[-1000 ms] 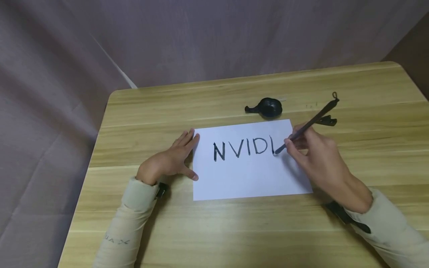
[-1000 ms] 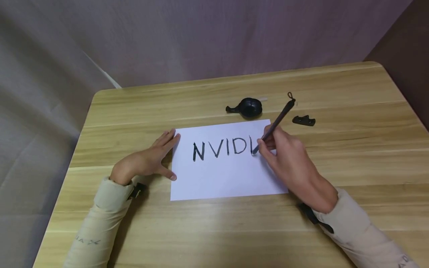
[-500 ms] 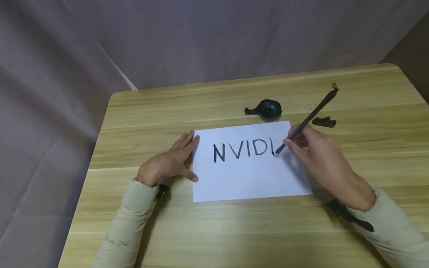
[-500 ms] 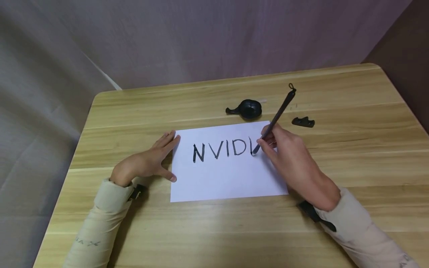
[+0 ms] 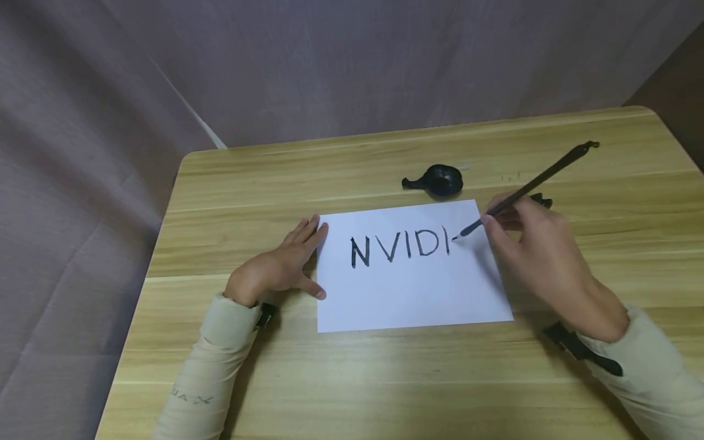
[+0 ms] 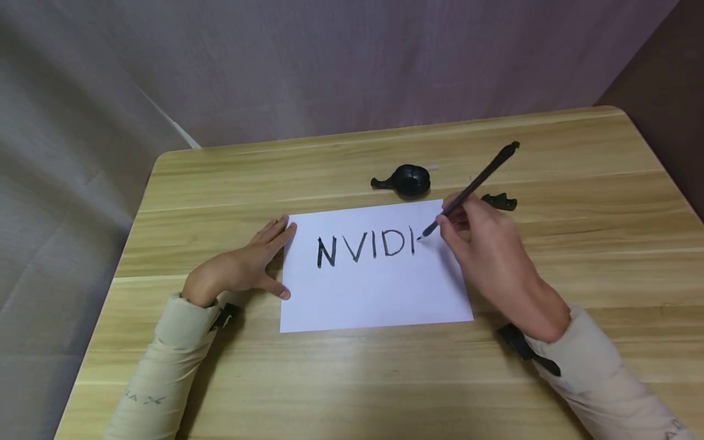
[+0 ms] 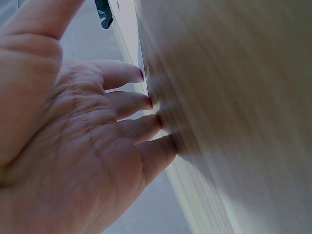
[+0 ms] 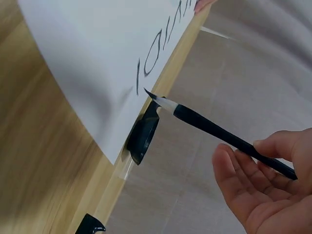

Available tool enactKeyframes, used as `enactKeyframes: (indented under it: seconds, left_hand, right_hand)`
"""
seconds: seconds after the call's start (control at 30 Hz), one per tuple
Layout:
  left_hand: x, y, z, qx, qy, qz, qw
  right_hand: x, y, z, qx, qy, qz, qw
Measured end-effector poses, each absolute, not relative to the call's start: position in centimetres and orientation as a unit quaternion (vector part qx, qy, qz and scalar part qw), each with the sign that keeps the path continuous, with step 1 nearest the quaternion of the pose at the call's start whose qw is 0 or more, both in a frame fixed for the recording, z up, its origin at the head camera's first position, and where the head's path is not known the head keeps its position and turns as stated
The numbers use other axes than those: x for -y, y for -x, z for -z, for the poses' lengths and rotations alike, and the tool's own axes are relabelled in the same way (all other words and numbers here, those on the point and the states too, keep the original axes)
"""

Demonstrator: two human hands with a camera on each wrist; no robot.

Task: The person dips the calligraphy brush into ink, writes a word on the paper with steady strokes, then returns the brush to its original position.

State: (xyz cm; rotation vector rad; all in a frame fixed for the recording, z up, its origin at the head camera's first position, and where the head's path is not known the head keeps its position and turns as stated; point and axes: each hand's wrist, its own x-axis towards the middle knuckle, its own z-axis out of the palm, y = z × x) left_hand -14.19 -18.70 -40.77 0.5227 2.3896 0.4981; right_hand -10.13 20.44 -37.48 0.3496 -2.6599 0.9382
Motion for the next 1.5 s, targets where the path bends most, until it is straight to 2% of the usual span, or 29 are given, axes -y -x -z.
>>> enactKeyframes:
  seconds: [0.2,0.67,1.5]
  left_hand:
    - [18.7,14.2,40.8,-0.909,-0.196,-0.184,0.319]
    - [18.7,14.2,40.7,-0.908,-0.199,-0.188,0.316]
    - [18.6,14.3,40.5,-0.909,-0.204,-0.185,0.314]
  right_hand:
    - [-20.9,10.7,37.7,0.919,-0.137,-0.318,0.188]
    - [-21.5,11.2,38.9,0.921,-0.172,-0.260,0.233]
    - [-20.4,8.5,38.9,0.910,-0.236,-0.265,0.215]
